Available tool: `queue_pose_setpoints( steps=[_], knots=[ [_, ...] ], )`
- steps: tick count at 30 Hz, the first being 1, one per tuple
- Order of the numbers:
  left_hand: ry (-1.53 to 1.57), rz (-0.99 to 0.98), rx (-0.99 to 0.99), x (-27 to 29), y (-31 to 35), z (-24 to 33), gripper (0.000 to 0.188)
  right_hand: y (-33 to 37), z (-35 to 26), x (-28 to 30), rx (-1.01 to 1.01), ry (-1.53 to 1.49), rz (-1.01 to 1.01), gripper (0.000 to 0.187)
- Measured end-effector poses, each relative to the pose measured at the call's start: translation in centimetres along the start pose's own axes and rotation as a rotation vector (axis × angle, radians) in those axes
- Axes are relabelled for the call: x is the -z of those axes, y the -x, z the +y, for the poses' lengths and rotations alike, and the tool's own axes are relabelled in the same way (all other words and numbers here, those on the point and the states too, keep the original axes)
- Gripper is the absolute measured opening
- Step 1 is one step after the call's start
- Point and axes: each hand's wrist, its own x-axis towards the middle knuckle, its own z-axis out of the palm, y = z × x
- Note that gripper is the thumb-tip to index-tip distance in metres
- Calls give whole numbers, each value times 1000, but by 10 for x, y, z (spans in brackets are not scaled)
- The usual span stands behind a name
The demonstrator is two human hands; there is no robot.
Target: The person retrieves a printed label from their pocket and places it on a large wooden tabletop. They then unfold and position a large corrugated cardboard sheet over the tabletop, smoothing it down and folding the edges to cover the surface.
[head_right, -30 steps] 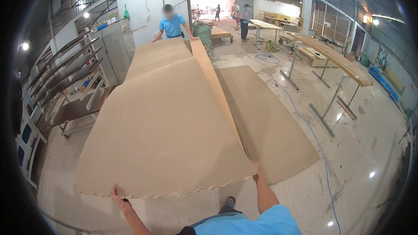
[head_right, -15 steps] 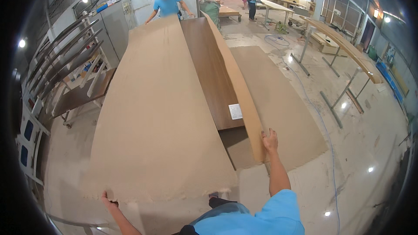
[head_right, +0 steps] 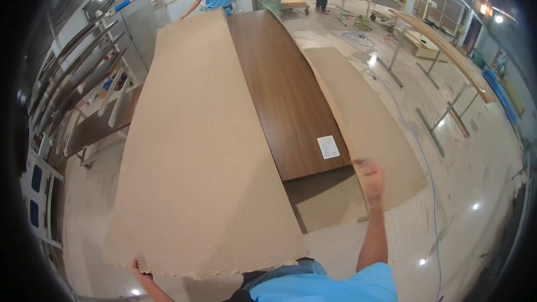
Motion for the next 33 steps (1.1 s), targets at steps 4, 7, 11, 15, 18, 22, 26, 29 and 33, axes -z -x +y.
queue_pose_setpoints(
  steps=[4, 7, 11, 15, 18, 22, 26, 29, 33],
  knots=[
    [-5, -47, -8, -17, -27, 6, 39, 95, 9, -137, -199, 205, -391, 27],
    [-1, -170, -32, -22, -56, 23, 41, 134, 41, -201, -534, -35, -568, 35],
    [137, -183, 9, -34, -62, 49, 48, 165, 53, -240, -856, -449, -682, 34],
    [234, -417, 270, -37, -26, -3, 52, 210, 51, -290, -806, -567, -633, 32],
    [59, -296, 314, -44, -33, -32, 47, 242, 58, -332, -882, -567, -592, 31],
    [-204, -297, 170, -50, -78, 5, 40, 264, 66, -361, -831, -1189, -776, 43],
    [-74, -504, 41, -71, -117, 93, 34, 261, 73, -373, -858, -1289, -661, 60],
    [-64, -460, -139, -73, -125, 144, 28, 258, 86, -378, -896, -811, -432, 64],
    [-76, -544, -205, -61, -138, 204, 24, 254, 119, -365, -970, -819, -260, 62]
  ],
)
